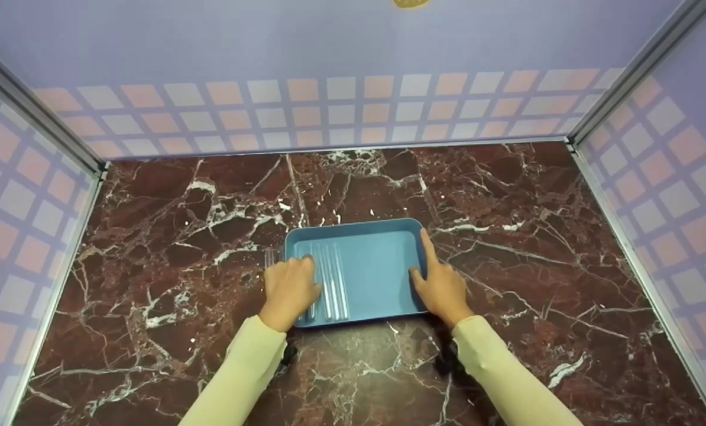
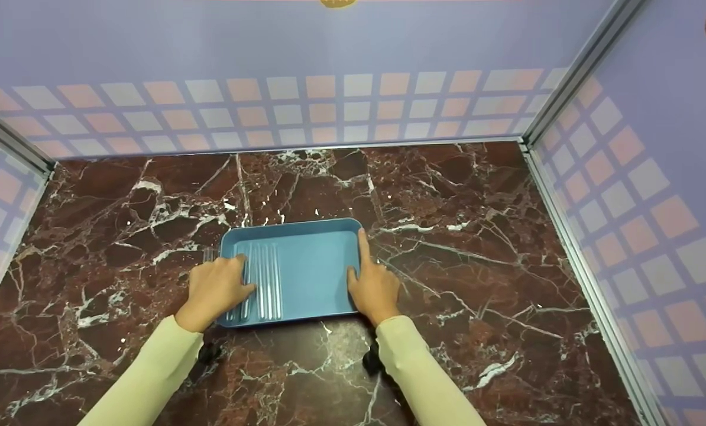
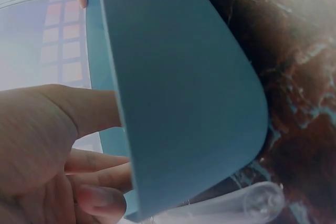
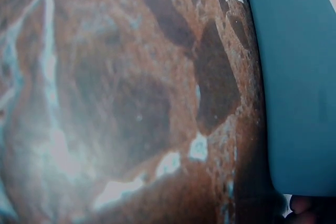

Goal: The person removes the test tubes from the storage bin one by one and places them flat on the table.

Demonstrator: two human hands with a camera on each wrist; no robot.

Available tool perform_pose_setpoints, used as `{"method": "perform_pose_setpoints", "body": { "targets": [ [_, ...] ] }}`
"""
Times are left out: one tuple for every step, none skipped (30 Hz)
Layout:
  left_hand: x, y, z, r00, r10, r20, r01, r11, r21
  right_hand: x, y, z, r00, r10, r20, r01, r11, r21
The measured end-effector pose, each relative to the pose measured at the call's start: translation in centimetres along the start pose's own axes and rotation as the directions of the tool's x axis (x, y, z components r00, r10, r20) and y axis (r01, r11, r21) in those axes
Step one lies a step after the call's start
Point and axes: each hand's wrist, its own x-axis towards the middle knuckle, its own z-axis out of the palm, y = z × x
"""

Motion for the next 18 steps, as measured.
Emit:
{"method": "perform_pose_setpoints", "body": {
  "targets": [
    [0.03,0.02,0.03,1.0,0.002,-0.004,-0.002,1.0,0.002,0.0,0.0,0.0,1.0,0.001,0.0,-0.001,1.0,0.0],
    [0.04,0.03,0.05,1.0,0.004,-0.011,-0.004,1.0,0.001,0.01,0.0,0.01,1.0,0.001,-0.003,-0.001,1.0,0.0],
    [0.06,0.03,0.08,1.0,0.007,-0.017,-0.007,1.0,0.001,0.01,0.0,0.01,1.0,0.001,-0.003,-0.001,1.0,0.001],
    [0.1,0.03,0.12,1.0,0.008,-0.019,-0.008,1.0,0.002,0.01,0.0,0.02,1.0,0.003,-0.001,-0.003,1.0,0.003],
    [0.13,0.03,0.16,1.0,0.009,-0.022,-0.009,1.0,0.003,0.01,0.0,0.03,1.0,0.003,-0.001,-0.003,1.0,0.004],
    [0.16,0.02,0.21,1.0,0.01,-0.026,-0.01,1.0,0.004,0.01,0.01,0.04,1.0,0.004,-0.001,-0.004,1.0,0.006],
    [0.19,0.03,0.24,1.0,0.01,-0.029,-0.01,1.0,0.005,0.0,0.02,0.05,1.0,0.004,0.0,-0.004,1.0,0.008],
    [0.2,0.02,0.27,0.999,0.013,-0.037,-0.013,1.0,0.006,-0.01,0.02,0.06,1.0,0.001,0.004,-0.001,1.0,0.009],
    [0.23,0.01,0.32,0.999,0.016,-0.045,-0.016,1.0,0.009,-0.01,0.03,0.08,1.0,-0.002,0.005,0.002,1.0,0.011],
    [0.25,0.01,0.38,0.998,0.02,-0.057,-0.02,1.0,0.01,-0.01,0.03,0.09,1.0,-0.005,0.006,0.005,1.0,0.012],
    [0.25,0.01,0.42,0.997,0.026,-0.071,-0.025,1.0,0.012,0.0,0.05,0.11,1.0,-0.009,0.004,0.009,1.0,0.013],
    [0.26,0.01,0.47,0.996,0.032,-0.085,-0.03,0.999,0.014,0.01,0.05,0.13,1.0,-0.014,0.004,0.014,1.0,0.014],
    [0.28,0.02,0.52,0.995,0.036,-0.095,-0.035,0.999,0.016,0.0,0.06,0.15,1.0,-0.018,0.004,0.018,1.0,0.015],
    [0.3,0.04,0.58,0.994,0.039,-0.104,-0.037,0.999,0.018,0.01,0.06,0.17,1.0,-0.022,0.003,0.022,1.0,0.015],
    [0.32,0.06,0.63,0.993,0.04,-0.108,-0.038,0.999,0.02,0.02,0.07,0.19,1.0,-0.023,-0.001,0.023,1.0,0.017],
    [0.35,0.08,0.69,0.993,0.04,-0.11,-0.038,0.999,0.021,0.02,0.07,0.19,1.0,-0.024,-0.003,0.024,1.0,0.018],
    [0.37,0.1,0.75,0.993,0.039,-0.109,-0.037,0.999,0.022,0.02,0.08,0.2,1.0,-0.024,-0.004,0.024,1.0,0.018],
    [0.4,0.11,0.82,0.993,0.037,-0.108,-0.034,0.999,0.023,0.02,0.09,0.22,1.0,-0.023,-0.004,0.023,1.0,0.018]
  ]
}}
